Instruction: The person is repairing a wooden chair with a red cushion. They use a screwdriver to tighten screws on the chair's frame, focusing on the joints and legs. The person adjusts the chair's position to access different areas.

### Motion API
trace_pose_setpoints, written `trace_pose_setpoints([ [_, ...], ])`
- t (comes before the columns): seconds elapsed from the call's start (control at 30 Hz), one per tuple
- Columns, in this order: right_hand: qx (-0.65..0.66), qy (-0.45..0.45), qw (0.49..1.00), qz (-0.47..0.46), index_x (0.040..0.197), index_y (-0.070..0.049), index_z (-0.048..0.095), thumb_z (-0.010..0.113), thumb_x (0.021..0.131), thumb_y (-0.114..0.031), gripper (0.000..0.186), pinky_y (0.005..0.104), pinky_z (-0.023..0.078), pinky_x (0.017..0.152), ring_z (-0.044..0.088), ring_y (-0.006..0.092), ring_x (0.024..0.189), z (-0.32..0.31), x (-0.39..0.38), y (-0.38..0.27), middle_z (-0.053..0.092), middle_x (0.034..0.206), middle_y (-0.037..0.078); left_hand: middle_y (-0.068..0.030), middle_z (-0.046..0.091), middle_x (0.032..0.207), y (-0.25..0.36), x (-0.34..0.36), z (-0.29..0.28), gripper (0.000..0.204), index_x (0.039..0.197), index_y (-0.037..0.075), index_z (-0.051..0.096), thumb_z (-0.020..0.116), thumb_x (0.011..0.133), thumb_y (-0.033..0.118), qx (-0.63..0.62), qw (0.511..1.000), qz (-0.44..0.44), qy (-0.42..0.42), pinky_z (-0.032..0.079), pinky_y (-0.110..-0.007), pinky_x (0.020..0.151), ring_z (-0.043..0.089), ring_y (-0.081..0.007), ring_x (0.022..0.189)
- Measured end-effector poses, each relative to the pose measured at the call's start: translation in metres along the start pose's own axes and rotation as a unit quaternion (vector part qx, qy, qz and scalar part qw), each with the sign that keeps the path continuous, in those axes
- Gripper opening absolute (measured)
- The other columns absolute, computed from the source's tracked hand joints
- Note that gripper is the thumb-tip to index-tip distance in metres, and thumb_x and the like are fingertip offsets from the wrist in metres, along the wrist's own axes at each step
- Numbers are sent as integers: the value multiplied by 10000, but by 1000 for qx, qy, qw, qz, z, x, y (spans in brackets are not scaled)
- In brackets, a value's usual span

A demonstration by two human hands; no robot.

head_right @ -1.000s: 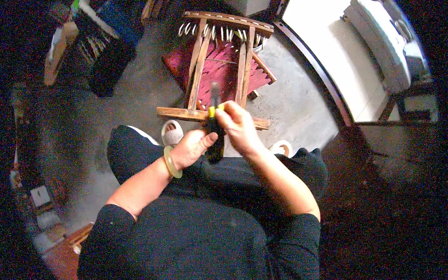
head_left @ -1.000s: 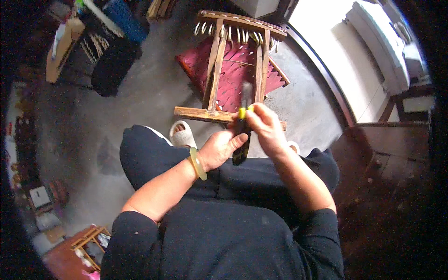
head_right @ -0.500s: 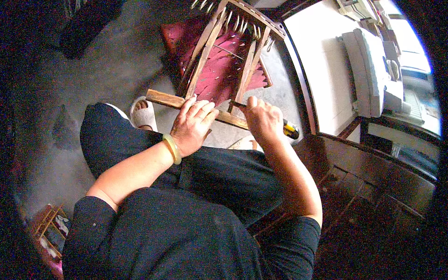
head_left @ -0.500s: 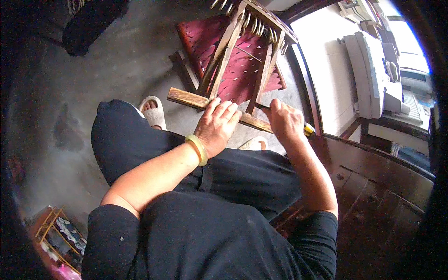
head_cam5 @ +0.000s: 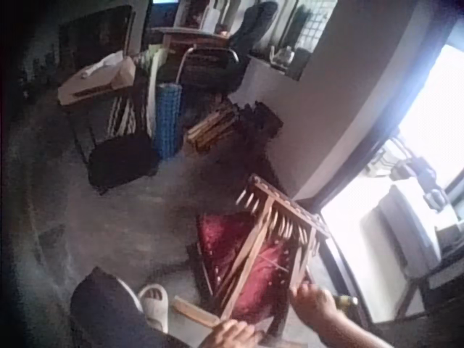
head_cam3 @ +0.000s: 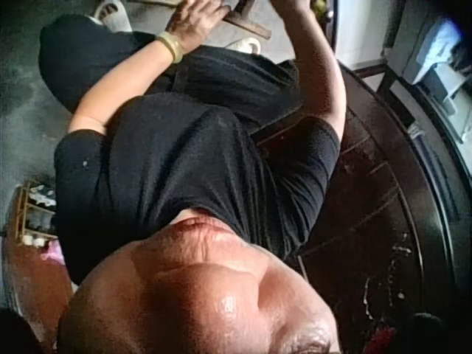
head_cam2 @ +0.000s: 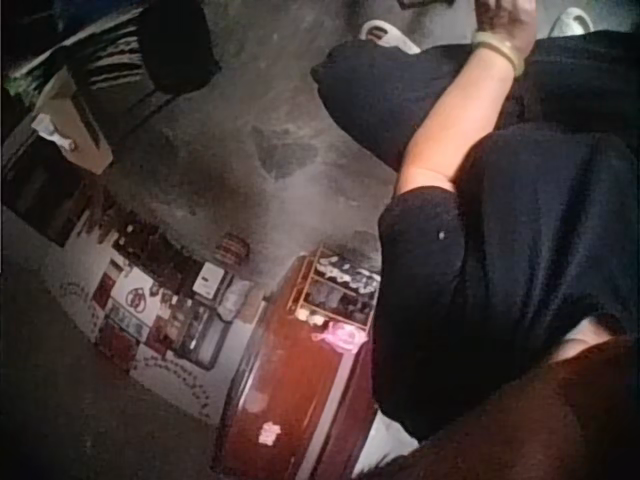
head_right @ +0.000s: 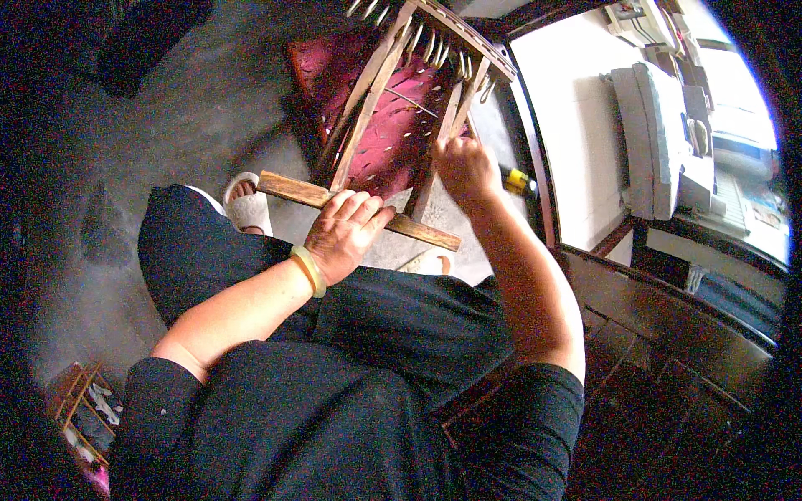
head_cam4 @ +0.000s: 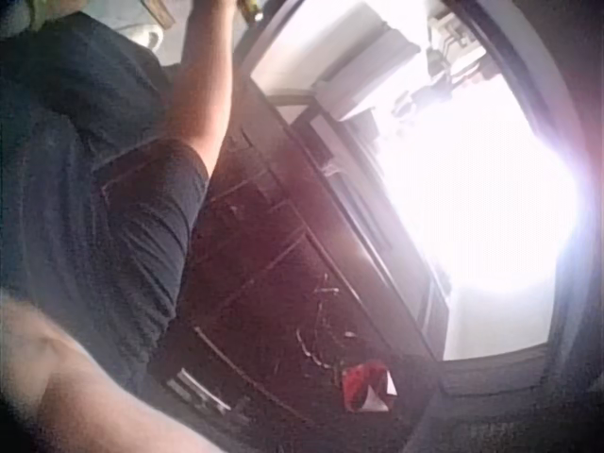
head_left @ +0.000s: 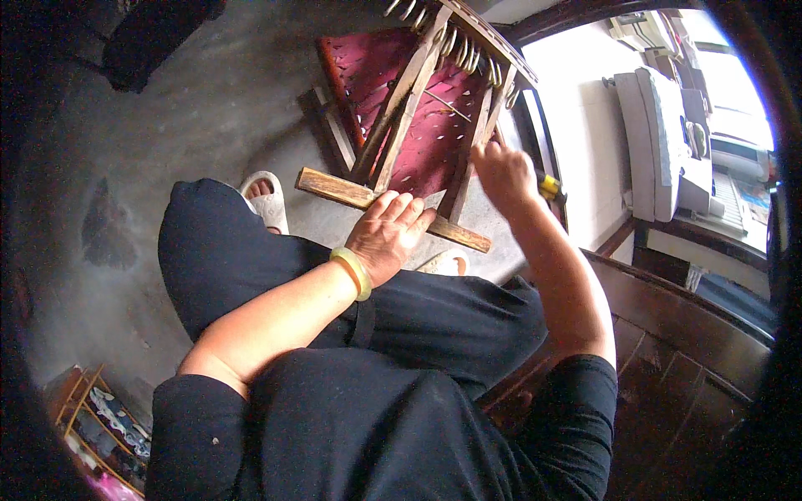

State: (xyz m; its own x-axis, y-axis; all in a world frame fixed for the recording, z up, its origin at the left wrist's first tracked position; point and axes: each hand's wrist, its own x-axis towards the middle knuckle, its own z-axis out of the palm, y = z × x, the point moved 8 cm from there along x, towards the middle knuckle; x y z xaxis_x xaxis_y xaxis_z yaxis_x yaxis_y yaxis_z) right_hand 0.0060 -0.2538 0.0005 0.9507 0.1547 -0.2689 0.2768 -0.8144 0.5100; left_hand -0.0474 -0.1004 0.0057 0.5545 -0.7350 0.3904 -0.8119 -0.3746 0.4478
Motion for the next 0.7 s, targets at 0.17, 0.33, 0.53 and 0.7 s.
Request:
trace_pose_setpoints([
  [0.17, 10, 50, 999, -2, 911, -110, 526, 522, 808, -174, 122, 314, 485, 502, 618, 190, 673, -6, 1, 7, 577, 734, 33, -54, 515, 1029, -1, 2, 0, 310, 1053, 84, 587, 464, 773, 133, -12, 1000, -6, -8, 355, -360, 924, 473, -218, 1011],
  [0.33, 100, -53, 992, -49, 927, -113, 541, 505, 822, -208, 146, 340, 479, 593, 607, 213, 754, -23, -50, -44, 586, 788, 61, -48, 524, 1044, -3, -4, 4, 313, 1063, 80, 591, 465, 783, 140, 7, 1000, -13, -15, 331, -364, 948, 468, -206, 1025],
  [0.53, -28, -10, 999, -37, 896, -124, 540, 515, 810, -221, 132, 332, 477, 525, 604, 192, 710, 2, -16, -20, 572, 767, 40, -52, 528, 1053, 2, -2, 6, 312, 1055, 83, 593, 465, 777, 144, 8, 1000, -7, -12, 328, -357, 953, 471, -203, 1032],
  [0.7, -52, 38, 998, 16, 871, -135, 529, 529, 835, -238, 110, 300, 460, 481, 597, 162, 609, 16, 14, 30, 570, 753, 21, -56, 527, 1051, -1, 3, 1, 306, 1034, 87, 602, 462, 768, 141, -28, 1000, -13, 0, 346, -356, 930, 471, -203, 1023],
])
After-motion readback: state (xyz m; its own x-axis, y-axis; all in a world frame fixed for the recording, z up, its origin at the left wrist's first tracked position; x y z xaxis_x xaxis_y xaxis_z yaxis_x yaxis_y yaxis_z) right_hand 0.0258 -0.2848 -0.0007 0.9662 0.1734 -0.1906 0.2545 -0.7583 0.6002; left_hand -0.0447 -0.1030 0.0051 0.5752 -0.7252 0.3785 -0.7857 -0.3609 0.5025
